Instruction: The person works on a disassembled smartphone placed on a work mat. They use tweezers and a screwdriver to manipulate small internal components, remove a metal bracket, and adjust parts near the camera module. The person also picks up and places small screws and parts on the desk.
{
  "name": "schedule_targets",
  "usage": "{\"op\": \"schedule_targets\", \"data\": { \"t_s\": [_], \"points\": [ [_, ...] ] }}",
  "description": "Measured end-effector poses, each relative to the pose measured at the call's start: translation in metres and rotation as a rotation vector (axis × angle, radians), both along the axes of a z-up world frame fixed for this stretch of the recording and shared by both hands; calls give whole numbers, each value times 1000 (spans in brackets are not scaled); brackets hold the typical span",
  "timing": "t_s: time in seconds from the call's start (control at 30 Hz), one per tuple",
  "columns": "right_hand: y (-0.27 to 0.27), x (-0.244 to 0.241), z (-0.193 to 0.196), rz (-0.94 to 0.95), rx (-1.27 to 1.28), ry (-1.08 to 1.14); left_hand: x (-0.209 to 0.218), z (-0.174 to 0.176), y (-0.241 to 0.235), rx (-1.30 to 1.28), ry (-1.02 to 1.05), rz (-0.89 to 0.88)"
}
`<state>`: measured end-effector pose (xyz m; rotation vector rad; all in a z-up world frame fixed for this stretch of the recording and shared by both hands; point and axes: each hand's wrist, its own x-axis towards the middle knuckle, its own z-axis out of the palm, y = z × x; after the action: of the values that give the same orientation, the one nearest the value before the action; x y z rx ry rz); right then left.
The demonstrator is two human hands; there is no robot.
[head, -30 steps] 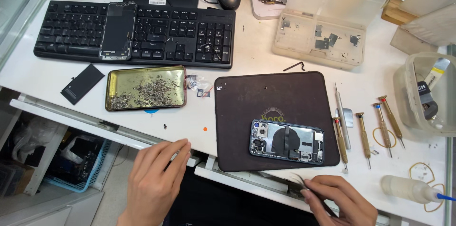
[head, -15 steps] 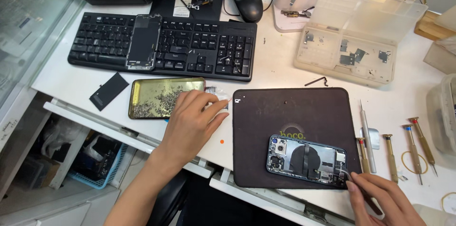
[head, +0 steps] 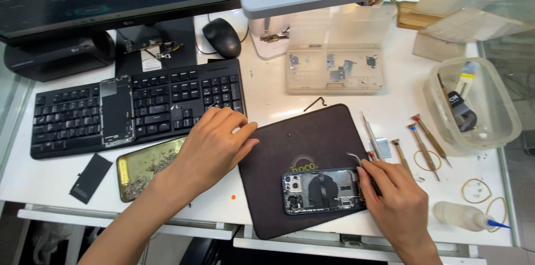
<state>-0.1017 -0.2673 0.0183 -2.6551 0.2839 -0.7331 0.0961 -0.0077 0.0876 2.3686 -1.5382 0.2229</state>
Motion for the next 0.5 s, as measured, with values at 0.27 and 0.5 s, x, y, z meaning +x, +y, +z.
{"op": "schedule_targets", "data": {
  "t_s": [0.27,0.5],
  "points": [
    [-19,-11,-12,-23,-109,21,-20,-31,-35,-32,-39,71],
    [-26,-19,-27,-1,-62,-38,-47,-36,-24,-147,-53,177]
  ]
}}
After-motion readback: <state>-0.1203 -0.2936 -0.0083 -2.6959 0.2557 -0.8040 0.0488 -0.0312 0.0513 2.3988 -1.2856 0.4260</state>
